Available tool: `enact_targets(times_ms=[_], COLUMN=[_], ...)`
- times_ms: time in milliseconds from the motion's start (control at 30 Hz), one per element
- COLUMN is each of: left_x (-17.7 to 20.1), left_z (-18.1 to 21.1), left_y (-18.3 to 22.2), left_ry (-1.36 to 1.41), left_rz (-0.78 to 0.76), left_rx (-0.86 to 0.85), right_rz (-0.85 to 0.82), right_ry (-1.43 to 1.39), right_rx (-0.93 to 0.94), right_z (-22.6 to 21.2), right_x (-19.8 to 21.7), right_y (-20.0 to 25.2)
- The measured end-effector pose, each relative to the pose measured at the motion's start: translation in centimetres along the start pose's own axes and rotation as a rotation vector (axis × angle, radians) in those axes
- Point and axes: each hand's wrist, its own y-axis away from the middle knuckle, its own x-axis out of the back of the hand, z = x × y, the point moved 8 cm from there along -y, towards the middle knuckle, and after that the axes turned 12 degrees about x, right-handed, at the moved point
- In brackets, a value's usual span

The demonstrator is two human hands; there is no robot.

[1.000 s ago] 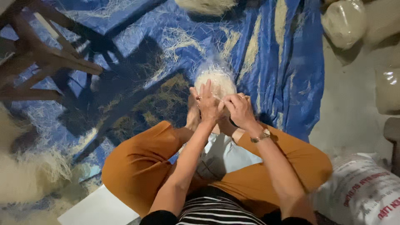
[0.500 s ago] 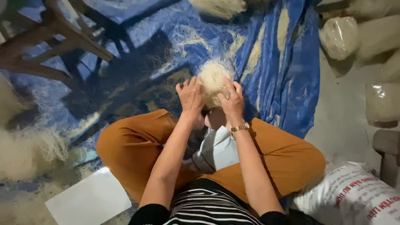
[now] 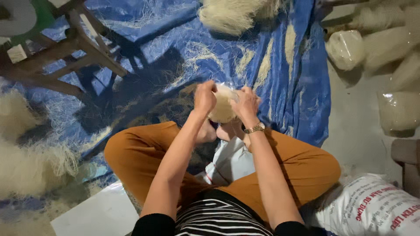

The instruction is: The person packs bundles of dried noodles into clear plastic bags by hand while sitting on the floor, occasionally using a scale to weigh the portions.

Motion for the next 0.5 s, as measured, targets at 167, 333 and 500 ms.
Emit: enact_targets(times_ms=[167,333,500], left_x=[-1.5,-2.0,-1.9], left_z=[0.0,-1.4,-4.9], left_y=[1.8,0.4,-0.1], left_ry=[-0.052,-0.185,-0.471], left_rz=[-0.002,-0.013,-0.010], left_rx=[-0.084,0.150,0.166], right_rz=[0.257,0.254,0.137], right_ry=[-0.325,-0.128,0.187], right_rx=[0.270,0.329,0.227], right_z=[-1.3,-2.0,0.3], right_x=[0.8,1.7,-0.9], right_y=[0.6,2.2,2.4])
